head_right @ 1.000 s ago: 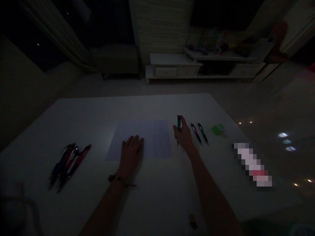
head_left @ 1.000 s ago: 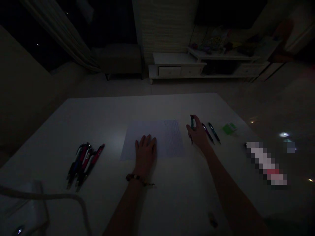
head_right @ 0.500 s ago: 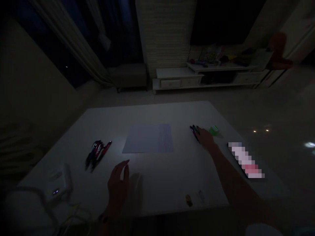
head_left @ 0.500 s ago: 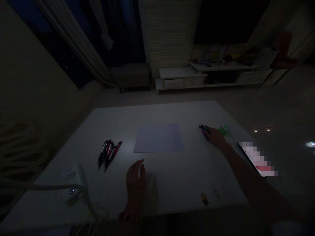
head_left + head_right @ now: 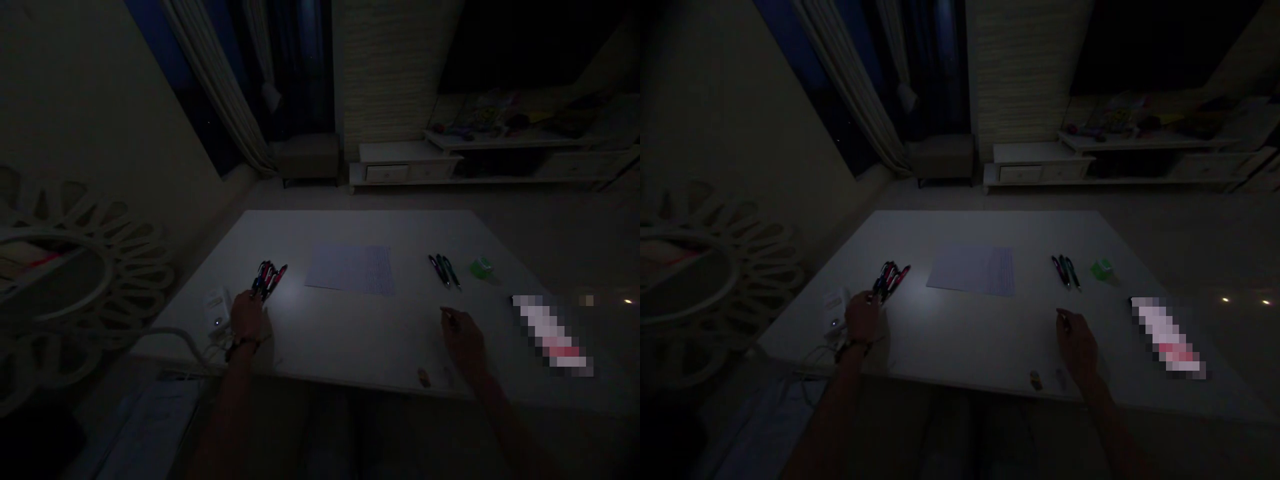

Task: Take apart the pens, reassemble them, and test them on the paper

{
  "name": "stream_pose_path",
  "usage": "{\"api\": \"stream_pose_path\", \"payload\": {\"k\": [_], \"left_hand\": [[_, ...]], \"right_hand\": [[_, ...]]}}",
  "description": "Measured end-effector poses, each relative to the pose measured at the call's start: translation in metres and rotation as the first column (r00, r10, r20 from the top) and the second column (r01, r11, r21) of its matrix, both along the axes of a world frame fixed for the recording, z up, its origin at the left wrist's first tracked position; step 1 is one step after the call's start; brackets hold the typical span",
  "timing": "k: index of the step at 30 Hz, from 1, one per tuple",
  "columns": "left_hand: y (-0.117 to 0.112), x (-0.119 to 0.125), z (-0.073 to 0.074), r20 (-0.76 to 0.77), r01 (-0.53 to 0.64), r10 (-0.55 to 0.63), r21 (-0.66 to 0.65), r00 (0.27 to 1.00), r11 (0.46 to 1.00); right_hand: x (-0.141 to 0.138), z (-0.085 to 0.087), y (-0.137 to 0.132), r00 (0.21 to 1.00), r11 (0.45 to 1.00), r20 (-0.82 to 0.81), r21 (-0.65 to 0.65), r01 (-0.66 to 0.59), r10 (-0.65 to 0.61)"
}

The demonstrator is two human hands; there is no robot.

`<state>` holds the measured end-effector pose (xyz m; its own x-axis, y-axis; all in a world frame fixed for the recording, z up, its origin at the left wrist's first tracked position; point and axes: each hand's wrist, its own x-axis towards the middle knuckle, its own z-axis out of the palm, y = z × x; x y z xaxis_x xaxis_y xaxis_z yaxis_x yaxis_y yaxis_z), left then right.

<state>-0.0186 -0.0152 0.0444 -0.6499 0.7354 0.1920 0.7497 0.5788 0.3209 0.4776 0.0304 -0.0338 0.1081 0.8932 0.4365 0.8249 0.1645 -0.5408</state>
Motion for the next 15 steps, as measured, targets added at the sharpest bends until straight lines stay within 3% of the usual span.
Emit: {"api": "stream_pose_path", "payload": {"k": [3,5,15], "left_hand": [[0.003,-0.002,-0.001,-0.006,0.038,-0.038,-0.078,0.999,0.996],[0.005,0.001,-0.004,-0.024,0.053,-0.055,-0.077,0.998,0.996],[0.02,0.0,-0.007,-0.044,0.061,-0.07,-0.182,0.997,0.981]], "right_hand": [[-0.007,-0.011,-0.039,0.998,1.0,-0.067,-0.014,0.004,-0.005],[-0.009,-0.014,-0.05,0.997,1.0,-0.074,-0.024,0.018,-0.02],[-0.01,-0.012,-0.048,0.998,0.996,-0.003,-0.068,0.064,-0.064]]}}
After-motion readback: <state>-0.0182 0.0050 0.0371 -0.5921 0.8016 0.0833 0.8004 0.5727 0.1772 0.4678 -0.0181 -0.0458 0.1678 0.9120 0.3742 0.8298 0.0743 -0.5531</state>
